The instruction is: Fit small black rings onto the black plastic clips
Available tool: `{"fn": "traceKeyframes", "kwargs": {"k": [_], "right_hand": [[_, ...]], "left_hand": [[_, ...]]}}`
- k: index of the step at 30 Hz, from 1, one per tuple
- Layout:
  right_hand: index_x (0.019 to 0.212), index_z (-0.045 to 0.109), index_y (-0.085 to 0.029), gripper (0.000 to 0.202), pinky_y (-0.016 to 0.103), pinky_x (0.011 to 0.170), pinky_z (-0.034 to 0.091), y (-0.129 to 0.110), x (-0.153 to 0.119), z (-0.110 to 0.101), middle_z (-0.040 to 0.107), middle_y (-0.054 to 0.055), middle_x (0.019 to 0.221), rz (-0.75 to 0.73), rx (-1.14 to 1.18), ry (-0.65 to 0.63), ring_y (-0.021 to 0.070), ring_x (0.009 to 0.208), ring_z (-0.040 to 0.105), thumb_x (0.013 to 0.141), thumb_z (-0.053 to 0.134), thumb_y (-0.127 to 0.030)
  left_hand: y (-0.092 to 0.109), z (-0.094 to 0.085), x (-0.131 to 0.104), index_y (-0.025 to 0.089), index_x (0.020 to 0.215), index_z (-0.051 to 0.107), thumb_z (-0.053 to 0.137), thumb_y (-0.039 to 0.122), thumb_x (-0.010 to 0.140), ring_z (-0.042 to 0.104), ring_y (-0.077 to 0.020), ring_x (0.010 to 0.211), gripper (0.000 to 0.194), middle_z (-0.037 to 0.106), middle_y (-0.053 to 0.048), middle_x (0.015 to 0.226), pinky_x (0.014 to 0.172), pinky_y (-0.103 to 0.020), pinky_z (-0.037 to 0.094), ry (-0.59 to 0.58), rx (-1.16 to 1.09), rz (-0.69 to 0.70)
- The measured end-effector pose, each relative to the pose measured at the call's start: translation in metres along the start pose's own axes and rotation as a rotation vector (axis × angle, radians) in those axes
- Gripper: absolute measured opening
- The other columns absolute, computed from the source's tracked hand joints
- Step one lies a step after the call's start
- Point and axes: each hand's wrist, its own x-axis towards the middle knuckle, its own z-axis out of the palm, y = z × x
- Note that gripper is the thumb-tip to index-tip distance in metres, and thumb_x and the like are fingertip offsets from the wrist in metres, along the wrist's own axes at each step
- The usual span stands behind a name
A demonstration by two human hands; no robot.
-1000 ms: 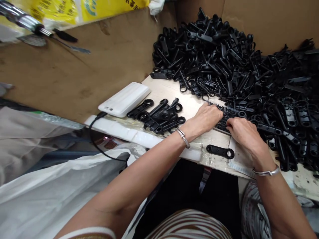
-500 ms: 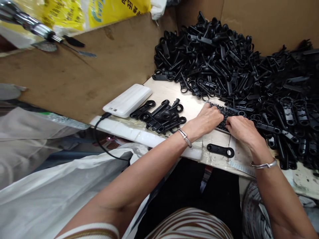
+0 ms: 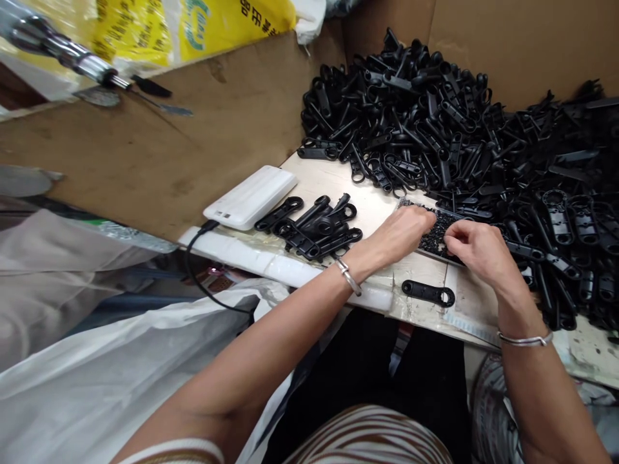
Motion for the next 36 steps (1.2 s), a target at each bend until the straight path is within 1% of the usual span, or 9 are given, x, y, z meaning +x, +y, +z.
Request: {"fn": "traceKeyframes", "kwargs": {"k": [4, 7, 13, 18, 23, 25, 28, 31, 36], "right_hand": [[0.074, 0.066, -0.016, 0.013, 0.024, 0.052, 0.047, 0.004, -0.013, 0.006, 0.068, 0.004, 0.068, 0.133, 0.703, 0.017, 0.0149, 0.054, 0.061, 0.072, 0.068, -0.028], [0.077, 0.068, -0.015, 0.021, 0.023, 0.052, 0.052, 0.003, -0.028, 0.011, 0.069, 0.005, 0.069, 0.172, 0.996, 0.059, 0.0137, 0.053, 0.062, 0.066, 0.079, -0.029], [0.083, 0.072, -0.017, 0.022, 0.02, 0.053, 0.055, -0.007, -0.063, 0.018, 0.07, 0.003, 0.069, 0.177, 1.268, 0.086, 0.0122, 0.055, 0.063, 0.069, 0.084, -0.028], [0.087, 0.07, -0.019, 0.016, 0.019, 0.05, 0.055, -0.012, -0.082, 0.02, 0.069, 0.002, 0.073, 0.163, 1.345, 0.095, 0.0115, 0.055, 0.063, 0.076, 0.08, -0.026], [0.087, 0.072, -0.018, 0.018, 0.02, 0.053, 0.056, -0.01, -0.087, 0.023, 0.069, 0.003, 0.075, 0.159, 1.278, 0.167, 0.0125, 0.06, 0.064, 0.073, 0.081, -0.025], [0.087, 0.072, -0.018, 0.019, 0.021, 0.054, 0.055, -0.008, -0.088, 0.025, 0.069, 0.004, 0.076, 0.177, 1.243, 0.198, 0.0128, 0.06, 0.063, 0.073, 0.082, -0.026], [0.086, 0.072, -0.018, 0.02, 0.02, 0.053, 0.054, -0.003, -0.09, 0.029, 0.069, 0.005, 0.078, 0.211, 1.216, 0.249, 0.0119, 0.059, 0.062, 0.072, 0.082, -0.028], [0.086, 0.073, -0.017, 0.023, 0.019, 0.052, 0.053, 0.004, -0.093, 0.032, 0.069, 0.005, 0.078, 0.245, 1.183, 0.279, 0.0117, 0.059, 0.061, 0.071, 0.084, -0.031], [0.089, 0.073, -0.018, 0.023, 0.02, 0.054, 0.052, 0.019, -0.102, 0.033, 0.069, 0.006, 0.08, 0.273, 1.106, 0.298, 0.0123, 0.06, 0.061, 0.073, 0.083, -0.032]], "left_hand": [[0.007, -0.009, -0.009, 0.012, 0.074, 0.064, 0.061, 0.007, 0.078, 0.052, -0.0093, 0.063, 0.007, 0.061, 0.002, 0.068, 0.062, -0.023, 0.04, 0.118, -0.568, -0.201], [0.019, -0.011, -0.024, 0.012, 0.074, 0.065, 0.069, 0.01, 0.072, 0.055, -0.0082, 0.062, 0.005, 0.062, 0.002, 0.067, 0.061, -0.021, 0.043, 0.189, -1.002, -0.282], [0.046, -0.003, -0.052, 0.009, 0.08, 0.065, 0.081, 0.022, 0.065, 0.067, -0.0128, 0.065, 0.026, 0.07, -0.003, 0.07, 0.066, -0.025, 0.054, 0.1, -1.658, -0.413], [0.058, 0.001, -0.063, 0.009, 0.084, 0.065, 0.086, 0.027, 0.062, 0.068, -0.0119, 0.066, 0.035, 0.072, -0.006, 0.074, 0.069, -0.023, 0.056, 0.024, -1.846, -0.494], [0.058, 0.006, -0.066, 0.009, 0.084, 0.066, 0.08, 0.022, 0.067, 0.068, -0.0129, 0.069, 0.026, 0.072, -0.006, 0.077, 0.072, -0.025, 0.056, 0.062, -1.76, -0.491], [0.056, 0.009, -0.061, 0.011, 0.082, 0.068, 0.075, 0.017, 0.071, 0.066, -0.0124, 0.067, 0.015, 0.071, -0.003, 0.075, 0.069, -0.024, 0.054, 0.131, -1.536, -0.461], [0.055, 0.014, -0.043, 0.014, 0.078, 0.07, 0.066, 0.01, 0.076, 0.064, -0.0128, 0.071, 0.006, 0.071, -0.002, 0.075, 0.071, -0.024, 0.051, 0.207, -0.967, -0.371], [0.058, 0.018, -0.017, 0.018, 0.081, 0.072, 0.058, 0.008, 0.082, 0.066, -0.0148, 0.078, 0.017, 0.072, -0.002, 0.08, 0.077, -0.026, 0.049, 0.145, -0.542, -0.284], [0.046, 0.015, 0.008, 0.021, 0.09, 0.072, 0.057, 0.016, 0.086, 0.066, -0.0152, 0.081, 0.016, 0.071, -0.002, 0.084, 0.079, -0.027, 0.049, 0.02, -0.349, -0.189]]}}
